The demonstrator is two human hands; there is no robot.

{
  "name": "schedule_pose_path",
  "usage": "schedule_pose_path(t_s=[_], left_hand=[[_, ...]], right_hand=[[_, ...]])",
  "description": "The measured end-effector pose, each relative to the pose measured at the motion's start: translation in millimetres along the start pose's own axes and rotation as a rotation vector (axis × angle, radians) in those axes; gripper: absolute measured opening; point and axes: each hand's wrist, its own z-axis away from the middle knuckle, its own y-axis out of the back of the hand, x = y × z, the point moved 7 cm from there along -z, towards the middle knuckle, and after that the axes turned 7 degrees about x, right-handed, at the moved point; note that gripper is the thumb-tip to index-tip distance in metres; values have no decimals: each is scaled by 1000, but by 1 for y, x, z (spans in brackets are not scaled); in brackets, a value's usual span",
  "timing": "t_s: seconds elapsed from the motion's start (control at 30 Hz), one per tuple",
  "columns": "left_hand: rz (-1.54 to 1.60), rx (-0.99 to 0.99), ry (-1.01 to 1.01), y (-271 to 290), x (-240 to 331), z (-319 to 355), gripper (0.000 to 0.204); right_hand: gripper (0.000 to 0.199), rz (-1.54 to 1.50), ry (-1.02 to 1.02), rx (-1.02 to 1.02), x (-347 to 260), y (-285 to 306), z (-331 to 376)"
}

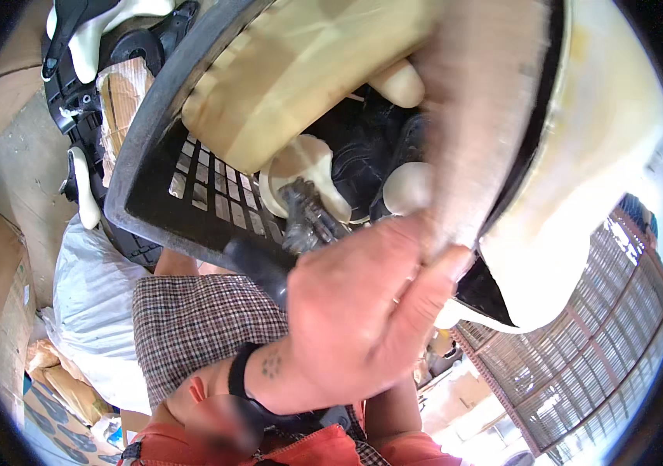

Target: Assembling foam and fabric components for bicycle seats in a factory environment.

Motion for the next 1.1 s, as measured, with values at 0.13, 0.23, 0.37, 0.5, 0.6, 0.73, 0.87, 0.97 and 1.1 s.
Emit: schedule_pose_path(t_s=[0.13,0.23,0.37,0.5,0.6,0.73,0.87,0.97,1.1], left_hand=[[-44,-24,104,-3,-2,-3,11],[-36,-30,111,-11,20,-4,11],[-305,-180,115,-8,25,-1,12],[-214,-219,277,-9,13,-4,24],[-135,-116,482,-3,1,-8,27],[-145,-19,452,16,-1,-11,22],[-204,46,468,31,7,-8,19],[-205,32,477,55,-1,-10,16],[-228,48,487,90,9,-9,14]], right_hand=[[41,85,134,11,-16,3,32],[27,276,-22,136,-20,-25,53],[21,133,169,330,-35,-35,102],[14,101,63,127,-21,-67,155],[13,73,-10,82,-9,-65,182],[20,81,-112,30,12,-65,208],[23,199,-168,201,34,-50,227],[22,159,-201,287,40,-40,227],[21,43,-242,343,46,-49,234]])
